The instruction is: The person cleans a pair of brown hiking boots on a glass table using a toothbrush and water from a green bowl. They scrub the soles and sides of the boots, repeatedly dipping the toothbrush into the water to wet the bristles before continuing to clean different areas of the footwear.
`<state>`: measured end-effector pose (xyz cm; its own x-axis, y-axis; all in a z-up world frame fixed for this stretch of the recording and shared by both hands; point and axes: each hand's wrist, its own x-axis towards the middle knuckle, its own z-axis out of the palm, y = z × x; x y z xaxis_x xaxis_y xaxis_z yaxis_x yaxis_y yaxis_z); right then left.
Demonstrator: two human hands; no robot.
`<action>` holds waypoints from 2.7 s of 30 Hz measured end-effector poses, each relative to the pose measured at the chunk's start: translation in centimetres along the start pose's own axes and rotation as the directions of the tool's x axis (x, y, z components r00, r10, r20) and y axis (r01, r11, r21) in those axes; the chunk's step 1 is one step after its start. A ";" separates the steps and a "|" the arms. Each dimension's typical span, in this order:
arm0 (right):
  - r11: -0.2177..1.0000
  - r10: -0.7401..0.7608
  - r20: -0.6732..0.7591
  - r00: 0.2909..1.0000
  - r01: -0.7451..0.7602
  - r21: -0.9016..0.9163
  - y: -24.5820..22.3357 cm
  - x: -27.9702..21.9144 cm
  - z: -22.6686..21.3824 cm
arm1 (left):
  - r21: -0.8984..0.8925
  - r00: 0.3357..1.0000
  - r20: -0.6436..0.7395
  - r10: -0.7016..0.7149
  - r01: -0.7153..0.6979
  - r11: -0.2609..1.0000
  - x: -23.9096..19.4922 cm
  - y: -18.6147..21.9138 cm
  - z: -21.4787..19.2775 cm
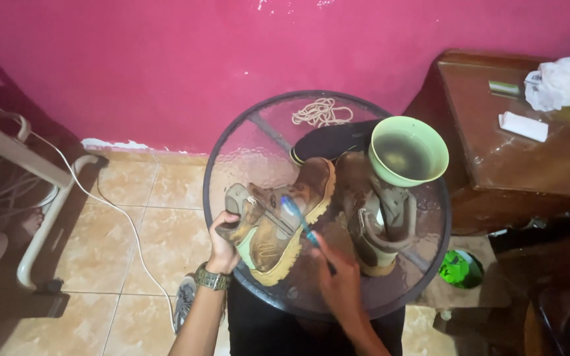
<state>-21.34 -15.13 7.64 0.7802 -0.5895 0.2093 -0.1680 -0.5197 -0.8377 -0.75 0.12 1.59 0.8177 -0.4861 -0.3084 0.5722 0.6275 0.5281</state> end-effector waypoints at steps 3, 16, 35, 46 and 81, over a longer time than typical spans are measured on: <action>0.929 -0.370 0.063 0.927 0.371 -0.006 -1.7 -1.2 -0.7 | -0.011 0.997 -0.081 -0.017 0.016 1.000 1.0 -0.8 -1.8; 0.994 -0.044 0.114 0.992 0.055 -0.090 3.4 0.3 0.6 | -0.015 0.999 -0.042 -0.024 0.024 1.000 0.7 0.7 -0.2; 0.977 -0.193 0.207 0.959 0.168 0.134 1.7 0.3 -1.1 | -0.055 0.989 -0.088 -0.120 0.116 0.992 0.9 1.0 -0.2; 0.951 -0.308 0.095 0.947 0.304 0.053 6.2 0.3 -0.9 | -0.079 0.989 -0.095 -0.111 0.104 0.991 1.1 1.0 -0.8; 0.983 -0.184 0.131 0.974 0.180 0.040 6.2 0.0 -1.5 | -0.007 0.971 -0.235 0.040 -0.042 0.999 -3.0 3.3 5.6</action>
<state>-23.26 -19.31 3.21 0.8698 -0.3979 0.2918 -0.0005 -0.5920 -0.8059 -1.68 0.17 8.69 0.8318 -0.3045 -0.4642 0.5373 0.6517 0.5353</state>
